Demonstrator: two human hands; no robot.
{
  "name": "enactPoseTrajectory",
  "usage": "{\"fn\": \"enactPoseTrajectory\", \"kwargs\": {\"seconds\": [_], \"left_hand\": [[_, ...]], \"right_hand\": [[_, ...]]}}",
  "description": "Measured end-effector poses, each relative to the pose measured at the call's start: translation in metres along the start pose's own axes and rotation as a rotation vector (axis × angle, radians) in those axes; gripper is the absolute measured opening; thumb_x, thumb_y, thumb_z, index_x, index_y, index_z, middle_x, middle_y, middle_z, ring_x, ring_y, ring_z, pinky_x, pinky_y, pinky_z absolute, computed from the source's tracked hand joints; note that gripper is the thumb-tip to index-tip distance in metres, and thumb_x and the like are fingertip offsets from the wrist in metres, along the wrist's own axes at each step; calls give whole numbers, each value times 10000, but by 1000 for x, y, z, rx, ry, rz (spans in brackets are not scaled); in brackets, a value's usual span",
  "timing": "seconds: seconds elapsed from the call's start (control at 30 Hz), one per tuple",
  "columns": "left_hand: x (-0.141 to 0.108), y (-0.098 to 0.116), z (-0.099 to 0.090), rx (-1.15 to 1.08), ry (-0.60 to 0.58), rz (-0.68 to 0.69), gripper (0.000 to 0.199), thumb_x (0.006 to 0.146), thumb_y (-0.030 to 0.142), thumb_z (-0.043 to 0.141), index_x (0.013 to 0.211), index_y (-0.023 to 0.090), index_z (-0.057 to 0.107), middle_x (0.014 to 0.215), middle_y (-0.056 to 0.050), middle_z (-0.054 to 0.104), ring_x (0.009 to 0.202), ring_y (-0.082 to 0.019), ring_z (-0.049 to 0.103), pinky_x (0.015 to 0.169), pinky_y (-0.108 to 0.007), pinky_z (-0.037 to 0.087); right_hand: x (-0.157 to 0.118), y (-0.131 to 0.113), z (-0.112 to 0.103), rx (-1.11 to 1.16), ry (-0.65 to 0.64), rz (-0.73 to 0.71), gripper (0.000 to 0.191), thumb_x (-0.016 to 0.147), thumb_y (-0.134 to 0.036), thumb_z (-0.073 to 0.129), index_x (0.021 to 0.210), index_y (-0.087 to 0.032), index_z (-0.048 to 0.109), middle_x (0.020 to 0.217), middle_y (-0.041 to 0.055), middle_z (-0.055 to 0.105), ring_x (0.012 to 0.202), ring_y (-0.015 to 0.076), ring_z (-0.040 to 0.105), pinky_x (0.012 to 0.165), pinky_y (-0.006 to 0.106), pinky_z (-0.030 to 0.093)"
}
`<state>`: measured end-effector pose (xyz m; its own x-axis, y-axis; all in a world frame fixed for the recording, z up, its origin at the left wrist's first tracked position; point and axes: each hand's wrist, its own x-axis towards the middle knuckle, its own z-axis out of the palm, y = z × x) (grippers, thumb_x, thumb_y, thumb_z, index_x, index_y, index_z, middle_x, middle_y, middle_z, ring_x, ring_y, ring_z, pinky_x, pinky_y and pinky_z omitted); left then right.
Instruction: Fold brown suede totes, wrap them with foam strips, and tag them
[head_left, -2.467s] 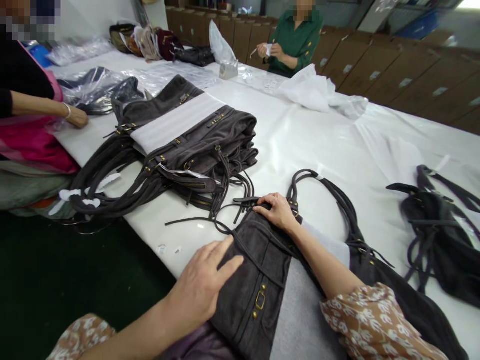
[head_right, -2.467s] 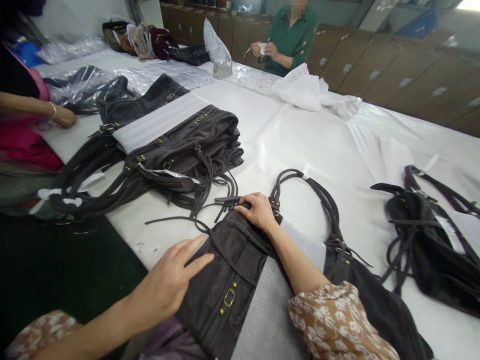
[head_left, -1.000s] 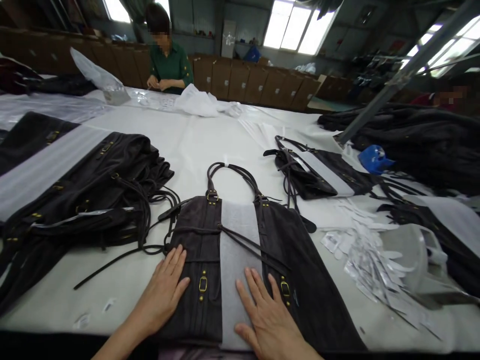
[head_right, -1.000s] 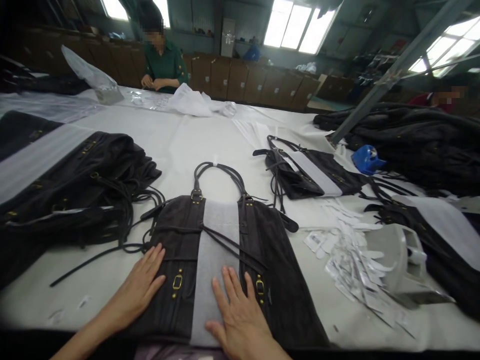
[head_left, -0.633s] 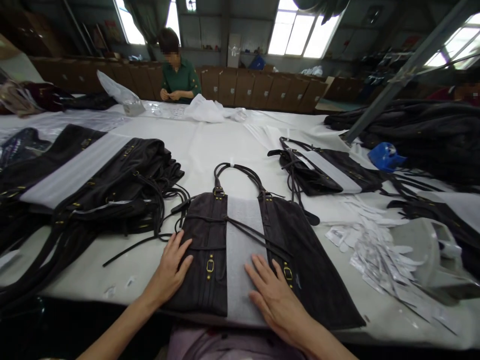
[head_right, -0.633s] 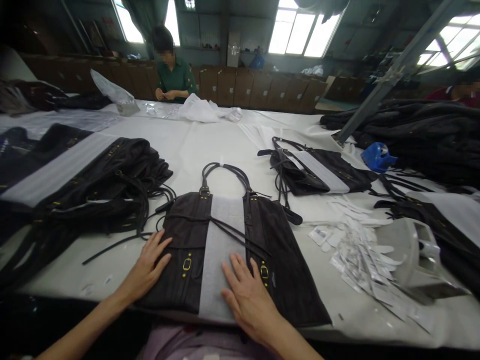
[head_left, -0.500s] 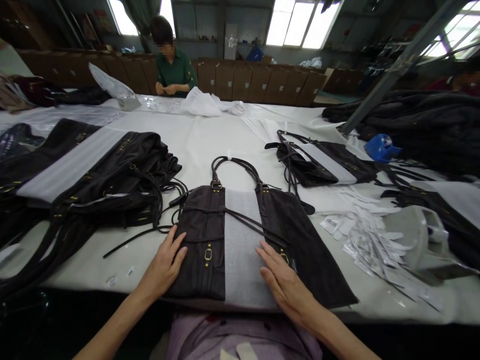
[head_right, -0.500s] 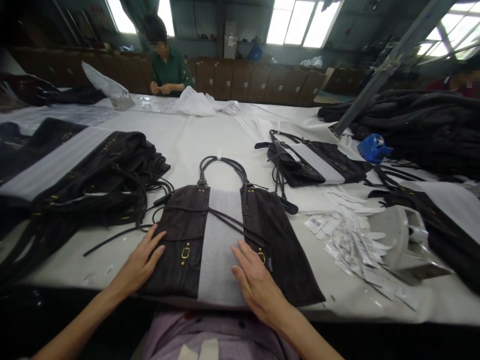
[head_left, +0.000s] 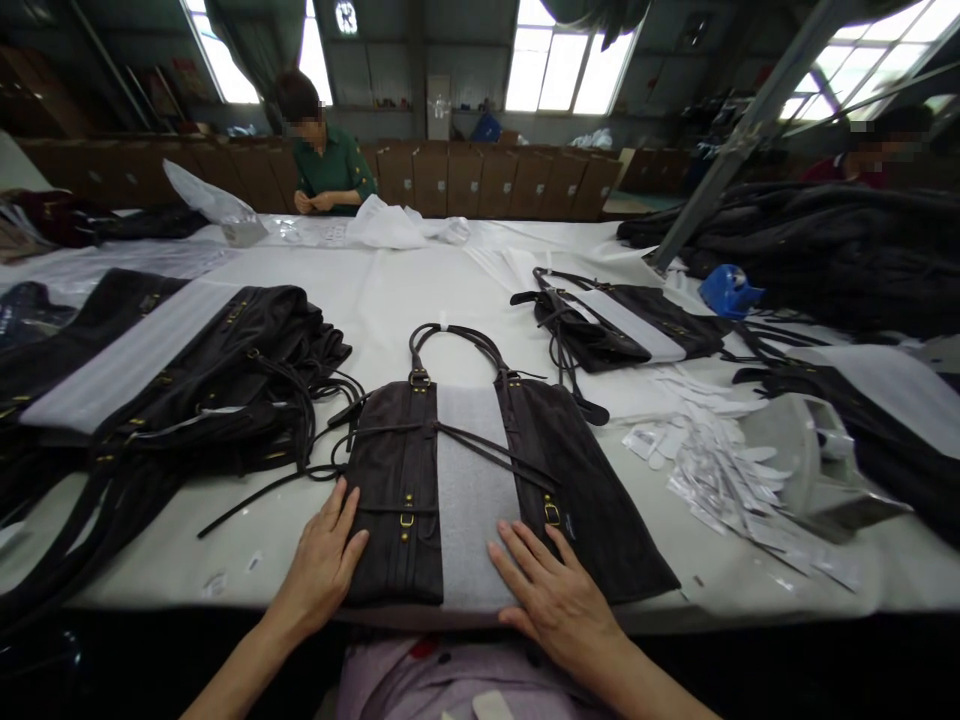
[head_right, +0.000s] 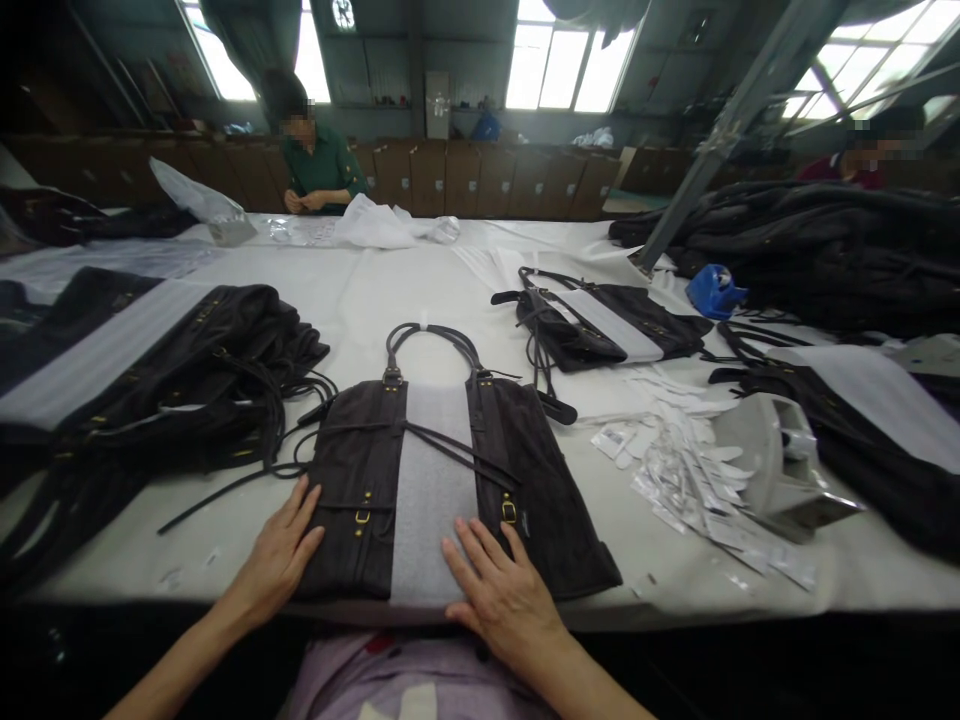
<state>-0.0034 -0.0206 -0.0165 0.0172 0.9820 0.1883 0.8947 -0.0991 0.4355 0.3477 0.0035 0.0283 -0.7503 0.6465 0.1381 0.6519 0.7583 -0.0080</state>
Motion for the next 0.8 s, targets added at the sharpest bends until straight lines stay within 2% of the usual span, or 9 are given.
{"fn": "enactPoseTrajectory", "kwargs": {"seconds": [0.13,0.2,0.4,0.5,0.57,0.63,0.73,0.8], "left_hand": [[-1,4,0,-112,7,-65,534,957,336,341,1467,271,198,1562,-98,158,1415,-253,201,1119,-546,265],[-1,6,-2,-164,18,-92,520,959,346,334,1461,274,221,1566,-87,146,1420,-239,182,1129,-522,257],[0,8,-9,-229,44,-117,491,949,365,358,1428,267,313,1551,-88,208,1413,-229,209,1130,-504,259],[1,9,-12,-238,21,-138,486,948,384,356,1411,235,345,1540,-109,231,1410,-233,225,1130,-503,263],[1,9,-12,-234,20,-135,491,947,388,358,1409,223,347,1537,-117,234,1408,-235,233,1131,-501,265],[-1,9,-9,-209,35,-111,500,946,382,357,1417,214,334,1540,-123,224,1409,-239,230,1131,-501,267],[-4,8,-4,-119,51,-60,512,949,351,344,1437,206,297,1545,-125,209,1414,-250,214,1127,-524,261],[-5,7,-2,-58,48,-41,513,952,329,330,1447,207,275,1545,-123,209,1413,-256,214,1121,-543,261]], "right_hand": [[0,-1,-1,-18,27,-18,764,725,-517,717,1368,-208,445,1407,174,450,1259,343,455,1012,548,354],[-1,-5,4,-28,74,-21,719,751,-515,694,1364,-231,448,1393,169,470,1259,331,459,1020,547,351],[8,-22,23,-104,274,-37,474,855,-321,610,1296,-170,526,1276,205,570,1202,322,522,979,468,437],[16,-26,23,-126,307,-59,389,891,-199,524,1278,-176,544,1245,176,601,1185,280,542,980,411,452],[16,-26,25,-115,324,-62,393,896,-180,507,1288,-190,536,1253,160,597,1201,265,528,993,409,441],[12,-24,30,-97,337,-71,412,894,-223,537,1304,-186,520,1276,164,579,1219,276,507,998,431,428],[3,-19,32,-55,289,-65,534,864,-428,595,1318,-161,505,1328,185,530,1245,304,471,1004,464,396],[0,-14,26,-22,238,-46,624,835,-555,577,1312,-159,510,1342,178,520,1247,303,464,1020,473,367]]}}
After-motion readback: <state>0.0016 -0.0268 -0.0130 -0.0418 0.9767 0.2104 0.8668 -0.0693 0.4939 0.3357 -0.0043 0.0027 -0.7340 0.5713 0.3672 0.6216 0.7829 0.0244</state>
